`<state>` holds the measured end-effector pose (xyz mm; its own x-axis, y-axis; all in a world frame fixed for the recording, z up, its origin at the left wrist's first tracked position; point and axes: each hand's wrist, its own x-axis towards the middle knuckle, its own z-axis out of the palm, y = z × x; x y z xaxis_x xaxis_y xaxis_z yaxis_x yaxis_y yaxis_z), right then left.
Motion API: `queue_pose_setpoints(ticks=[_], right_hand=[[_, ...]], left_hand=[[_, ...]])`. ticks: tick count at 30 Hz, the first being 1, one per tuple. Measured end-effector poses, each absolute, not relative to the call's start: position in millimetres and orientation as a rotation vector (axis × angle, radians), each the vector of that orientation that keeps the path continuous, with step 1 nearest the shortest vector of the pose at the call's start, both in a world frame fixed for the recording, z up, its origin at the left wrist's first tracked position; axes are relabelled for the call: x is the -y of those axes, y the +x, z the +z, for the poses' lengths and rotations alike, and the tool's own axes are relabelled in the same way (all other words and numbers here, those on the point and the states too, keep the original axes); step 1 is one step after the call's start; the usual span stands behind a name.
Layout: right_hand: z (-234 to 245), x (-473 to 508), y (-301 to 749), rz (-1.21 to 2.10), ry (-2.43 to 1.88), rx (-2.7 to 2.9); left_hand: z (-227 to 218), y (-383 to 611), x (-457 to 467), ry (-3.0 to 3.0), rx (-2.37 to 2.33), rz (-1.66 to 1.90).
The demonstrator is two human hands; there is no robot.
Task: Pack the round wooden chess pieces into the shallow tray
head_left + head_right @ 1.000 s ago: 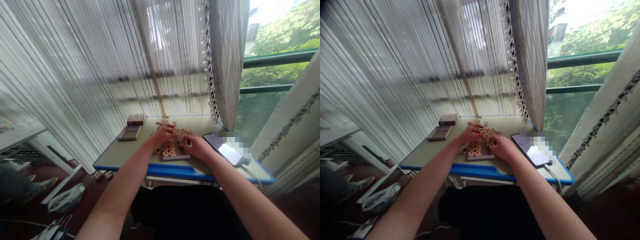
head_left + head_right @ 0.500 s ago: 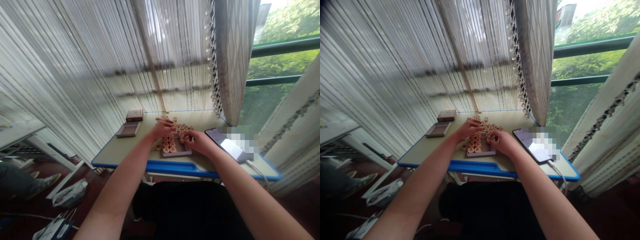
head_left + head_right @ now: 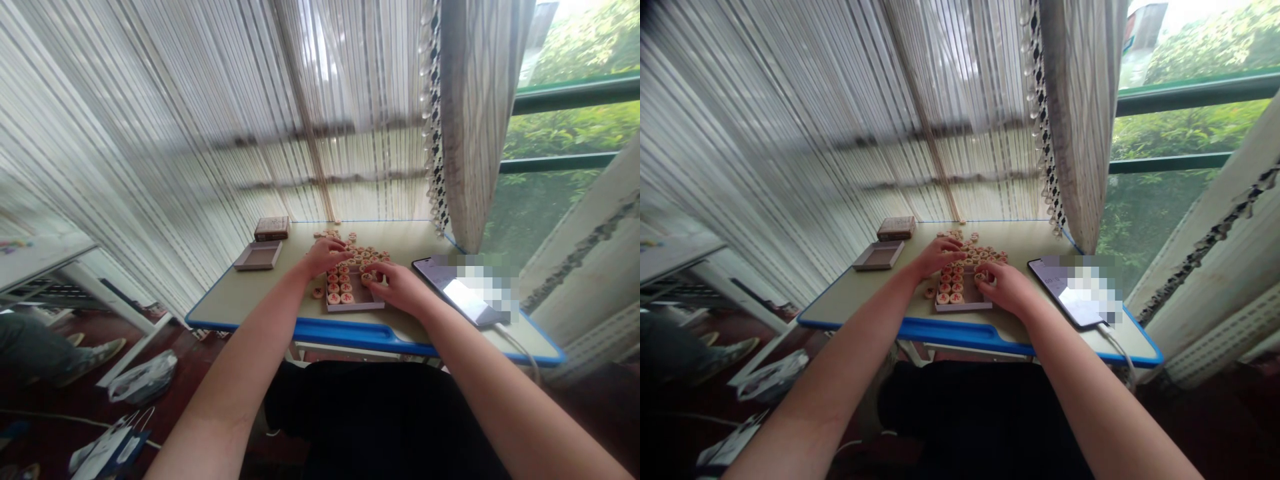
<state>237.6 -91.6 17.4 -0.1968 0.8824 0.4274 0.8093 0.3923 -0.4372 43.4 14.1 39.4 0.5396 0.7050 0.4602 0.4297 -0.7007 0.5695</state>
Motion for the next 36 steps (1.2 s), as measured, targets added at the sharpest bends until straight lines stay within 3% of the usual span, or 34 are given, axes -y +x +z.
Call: queue_pose_setpoints(ticks=[19,26,36], right_hand=[[15.5,89.5,235.6,0.168,-1.443,2.038],[14.7,89.4,238.2,0.102,-1.445,1.979],[4.1,73.7,252.5,-0.062,-1.726,1.771]], left_hand=[[37.6,41.1,-13.3,2.431,-1.121,0.887],[30.2,26.4,-33.2,2.397,-1.551,0.886],[23.8,21.1,-39.4,2.192,-1.443,0.950]])
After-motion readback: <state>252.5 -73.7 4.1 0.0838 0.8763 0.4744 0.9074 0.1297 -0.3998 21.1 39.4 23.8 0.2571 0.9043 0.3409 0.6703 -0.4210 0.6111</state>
